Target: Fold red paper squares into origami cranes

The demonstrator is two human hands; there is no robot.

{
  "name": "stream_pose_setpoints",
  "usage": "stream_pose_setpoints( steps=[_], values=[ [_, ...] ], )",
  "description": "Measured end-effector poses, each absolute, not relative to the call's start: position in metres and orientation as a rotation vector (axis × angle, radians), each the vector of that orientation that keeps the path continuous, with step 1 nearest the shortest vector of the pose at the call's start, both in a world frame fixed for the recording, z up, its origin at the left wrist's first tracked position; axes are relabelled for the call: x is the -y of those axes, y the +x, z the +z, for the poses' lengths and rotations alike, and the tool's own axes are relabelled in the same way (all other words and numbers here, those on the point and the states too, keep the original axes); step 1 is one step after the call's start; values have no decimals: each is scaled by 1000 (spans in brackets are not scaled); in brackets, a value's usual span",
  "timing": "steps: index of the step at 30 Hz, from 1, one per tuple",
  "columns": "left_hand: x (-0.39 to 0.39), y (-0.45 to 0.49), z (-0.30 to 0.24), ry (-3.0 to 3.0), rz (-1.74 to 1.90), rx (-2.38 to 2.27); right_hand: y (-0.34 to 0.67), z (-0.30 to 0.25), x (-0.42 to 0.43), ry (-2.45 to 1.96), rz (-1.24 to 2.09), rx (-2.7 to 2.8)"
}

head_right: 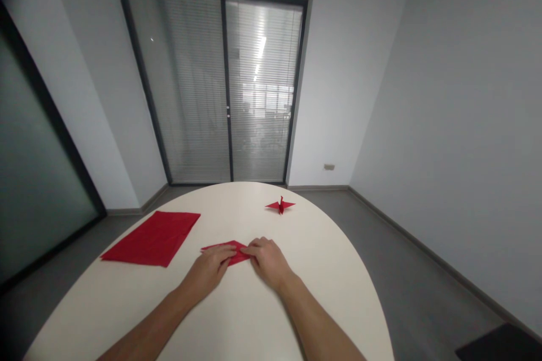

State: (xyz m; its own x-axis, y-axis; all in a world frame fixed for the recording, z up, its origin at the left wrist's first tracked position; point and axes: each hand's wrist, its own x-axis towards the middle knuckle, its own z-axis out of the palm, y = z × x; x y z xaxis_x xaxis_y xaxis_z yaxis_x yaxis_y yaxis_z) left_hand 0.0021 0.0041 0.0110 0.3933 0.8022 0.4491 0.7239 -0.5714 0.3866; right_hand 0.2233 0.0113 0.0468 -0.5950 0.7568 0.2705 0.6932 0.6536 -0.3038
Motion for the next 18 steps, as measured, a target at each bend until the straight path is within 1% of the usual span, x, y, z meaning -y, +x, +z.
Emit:
stream_pose_setpoints(
  steps=[6, 11, 14, 18],
  values=[
    [10, 6, 17, 2678, 836, -1374, 221, 50, -10, -1148, 187, 2489],
    [12, 8, 10, 2706, 799, -1376, 211, 48, 4, -1150, 194, 2532],
    [9, 8, 5, 2710, 773, -1392, 210, 43, 9, -1230, 268, 2603],
    [9, 6, 3, 2736, 750, -1383, 215, 42, 10, -1228, 382, 2661]
  ],
)
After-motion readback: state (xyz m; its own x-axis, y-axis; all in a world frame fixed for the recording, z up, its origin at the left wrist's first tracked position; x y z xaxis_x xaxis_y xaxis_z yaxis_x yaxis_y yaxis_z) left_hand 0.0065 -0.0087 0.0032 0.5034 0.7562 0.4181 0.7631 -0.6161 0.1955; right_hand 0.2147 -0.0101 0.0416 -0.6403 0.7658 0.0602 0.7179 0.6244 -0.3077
